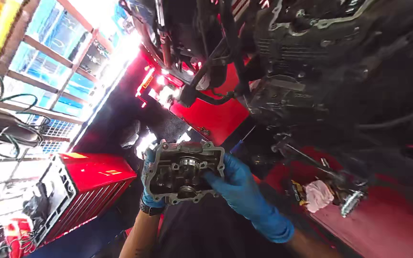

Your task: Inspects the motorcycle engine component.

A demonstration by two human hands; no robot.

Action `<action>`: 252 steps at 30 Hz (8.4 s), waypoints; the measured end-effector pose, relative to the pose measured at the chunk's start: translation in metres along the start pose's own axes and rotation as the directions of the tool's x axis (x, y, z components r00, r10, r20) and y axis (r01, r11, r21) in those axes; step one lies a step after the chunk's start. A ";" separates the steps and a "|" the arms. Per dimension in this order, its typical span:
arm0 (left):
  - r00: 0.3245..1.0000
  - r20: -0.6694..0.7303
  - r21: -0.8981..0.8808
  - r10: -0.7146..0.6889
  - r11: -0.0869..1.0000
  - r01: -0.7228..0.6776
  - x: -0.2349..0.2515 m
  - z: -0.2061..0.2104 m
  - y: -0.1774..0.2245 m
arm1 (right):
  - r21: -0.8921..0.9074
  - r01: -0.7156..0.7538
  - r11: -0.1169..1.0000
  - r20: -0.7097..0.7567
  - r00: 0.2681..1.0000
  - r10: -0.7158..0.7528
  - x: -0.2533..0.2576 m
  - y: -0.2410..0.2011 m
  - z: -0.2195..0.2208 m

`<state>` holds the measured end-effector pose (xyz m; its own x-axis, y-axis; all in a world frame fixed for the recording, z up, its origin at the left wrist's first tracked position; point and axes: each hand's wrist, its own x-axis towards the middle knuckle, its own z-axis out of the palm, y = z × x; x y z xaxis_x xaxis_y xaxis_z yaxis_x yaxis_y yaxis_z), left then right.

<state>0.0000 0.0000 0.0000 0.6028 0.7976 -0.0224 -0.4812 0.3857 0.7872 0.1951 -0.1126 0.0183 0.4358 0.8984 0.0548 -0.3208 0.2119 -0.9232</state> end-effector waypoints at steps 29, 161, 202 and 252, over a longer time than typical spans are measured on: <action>0.674 -0.520 0.739 0.525 0.673 0.046 -0.323 -0.124 0.059 | -0.558 0.187 0.809 0.467 0.876 0.119 -0.188 0.097 0.239; 0.645 -0.546 0.833 0.535 0.265 0.485 -0.407 -0.167 0.107 | -0.744 -0.250 0.619 0.497 0.412 0.764 -0.165 0.178 0.302; 0.235 -0.714 0.684 0.659 0.728 0.038 -0.344 -0.152 0.018 | -0.560 0.271 0.783 0.735 0.597 0.320 -0.163 0.193 0.308; 0.271 -0.706 0.687 0.654 0.726 0.039 -0.343 -0.147 0.024 | -0.550 0.214 0.808 0.703 0.641 0.309 -0.162 0.185 0.305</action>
<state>-0.3119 -0.1959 -0.0644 -0.6009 0.7959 0.0736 0.1112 -0.0079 0.9938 -0.1916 -0.1020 -0.0456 -0.4108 0.9116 0.0175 0.2964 0.1517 -0.9430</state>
